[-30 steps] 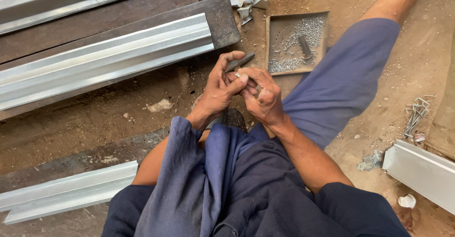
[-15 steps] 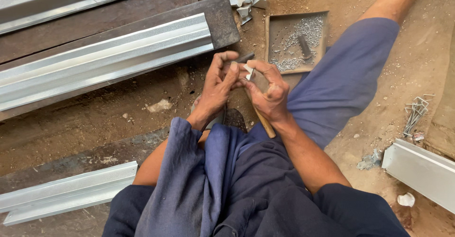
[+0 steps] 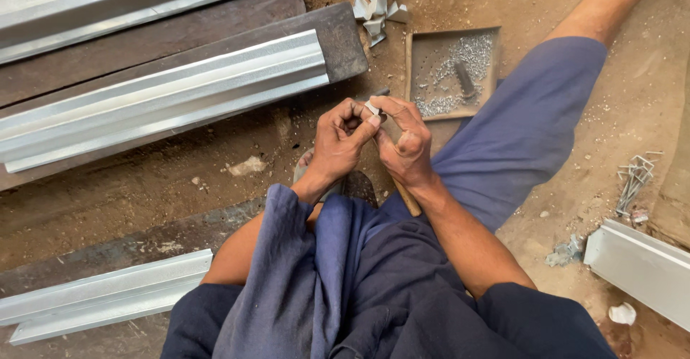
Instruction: The person sits on the ground hammering small nail-like fasteners into aluminum channel profiles placed on a wooden board. They pick fasteners from a tray, position a piece of metal on the channel, and drive the fastener in with a hammer, repeating the cycle and setting finished pieces aside.
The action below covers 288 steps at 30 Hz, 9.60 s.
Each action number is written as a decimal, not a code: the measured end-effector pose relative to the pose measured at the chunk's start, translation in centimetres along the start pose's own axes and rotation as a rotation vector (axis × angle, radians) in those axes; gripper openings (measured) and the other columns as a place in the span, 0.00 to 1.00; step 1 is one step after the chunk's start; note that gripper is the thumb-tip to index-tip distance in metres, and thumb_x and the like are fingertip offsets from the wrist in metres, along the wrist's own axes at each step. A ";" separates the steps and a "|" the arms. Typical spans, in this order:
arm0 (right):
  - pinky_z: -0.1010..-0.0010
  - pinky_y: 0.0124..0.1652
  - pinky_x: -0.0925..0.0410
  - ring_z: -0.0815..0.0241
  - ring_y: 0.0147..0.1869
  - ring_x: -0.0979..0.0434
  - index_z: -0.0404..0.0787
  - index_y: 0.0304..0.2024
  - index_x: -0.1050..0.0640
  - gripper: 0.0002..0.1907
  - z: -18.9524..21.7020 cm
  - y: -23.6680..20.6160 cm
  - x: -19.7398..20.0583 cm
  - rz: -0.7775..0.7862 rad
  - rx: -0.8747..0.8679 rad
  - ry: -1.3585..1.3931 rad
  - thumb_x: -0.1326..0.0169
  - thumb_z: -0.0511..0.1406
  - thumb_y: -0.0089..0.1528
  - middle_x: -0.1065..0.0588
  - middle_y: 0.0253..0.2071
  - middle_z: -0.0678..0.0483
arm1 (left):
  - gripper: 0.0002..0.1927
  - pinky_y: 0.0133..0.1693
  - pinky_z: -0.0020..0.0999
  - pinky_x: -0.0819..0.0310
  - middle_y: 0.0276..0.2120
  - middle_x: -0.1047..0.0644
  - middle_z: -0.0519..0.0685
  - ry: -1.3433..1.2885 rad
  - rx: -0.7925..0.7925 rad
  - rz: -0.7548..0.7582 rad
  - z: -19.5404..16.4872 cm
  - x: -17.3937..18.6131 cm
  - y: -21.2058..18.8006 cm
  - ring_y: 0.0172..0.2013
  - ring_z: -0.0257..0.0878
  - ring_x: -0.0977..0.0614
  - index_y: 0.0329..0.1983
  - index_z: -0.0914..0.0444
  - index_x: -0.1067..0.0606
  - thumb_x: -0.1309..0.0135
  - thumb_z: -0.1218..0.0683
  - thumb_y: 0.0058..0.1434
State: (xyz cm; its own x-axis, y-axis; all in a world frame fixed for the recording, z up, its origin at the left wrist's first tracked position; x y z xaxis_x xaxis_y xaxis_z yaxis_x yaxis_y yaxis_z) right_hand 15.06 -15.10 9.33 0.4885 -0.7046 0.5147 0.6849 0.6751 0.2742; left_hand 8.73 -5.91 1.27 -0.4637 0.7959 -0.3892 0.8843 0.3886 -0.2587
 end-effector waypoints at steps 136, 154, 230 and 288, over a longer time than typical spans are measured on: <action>0.78 0.14 0.42 0.71 0.17 0.39 0.38 0.28 0.32 0.29 -10.3 -2.3 2.1 0.070 -0.844 0.958 0.63 0.51 0.76 0.36 0.21 0.60 | 0.17 0.42 0.40 0.36 0.42 0.27 0.46 1.581 -0.619 -0.121 -8.4 1.0 9.0 0.43 0.45 0.28 0.48 0.56 0.22 0.37 0.46 0.59; 0.79 0.14 0.43 0.71 0.18 0.40 0.38 0.33 0.34 0.22 -13.8 -4.1 0.6 0.190 -1.040 1.155 0.61 0.47 0.76 0.37 0.23 0.57 | 0.18 0.44 0.43 0.37 0.43 0.29 0.49 1.573 -0.659 -0.106 -9.7 0.1 8.9 0.46 0.47 0.28 0.47 0.59 0.26 0.35 0.48 0.58; 0.73 0.49 0.20 0.61 0.46 0.15 0.32 0.46 0.20 0.08 -9.7 7.6 -4.4 -0.113 -0.574 0.578 0.41 0.25 0.64 0.18 0.42 0.47 | 0.29 0.62 0.44 0.32 0.53 0.20 0.54 0.818 0.170 0.654 -6.3 4.7 21.3 0.60 0.46 0.23 0.47 0.56 0.23 0.67 0.33 0.71; 0.60 0.24 0.40 0.58 0.21 0.34 0.34 0.26 0.31 0.22 -1.5 3.8 0.7 0.233 -0.247 -0.288 0.61 0.35 0.75 0.34 0.22 0.49 | 0.39 0.61 0.48 0.34 0.59 0.23 0.54 0.900 0.230 0.593 -3.9 4.7 21.4 0.61 0.49 0.25 0.60 0.54 0.24 0.68 0.26 0.65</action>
State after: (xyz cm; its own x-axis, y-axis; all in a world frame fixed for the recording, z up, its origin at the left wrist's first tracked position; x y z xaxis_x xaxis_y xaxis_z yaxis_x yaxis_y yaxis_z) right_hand 18.88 -13.37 9.50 0.4983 -0.4266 0.7547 0.7002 0.7114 -0.0602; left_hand 25.69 7.97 -2.62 0.3228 0.9111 0.2564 0.8788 -0.1879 -0.4387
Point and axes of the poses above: each hand's wrist, its own y-axis towards the middle knuckle, its own x-axis out of the back of the hand, z = x × y, the point moved 9 cm from there along y, towards the middle knuckle
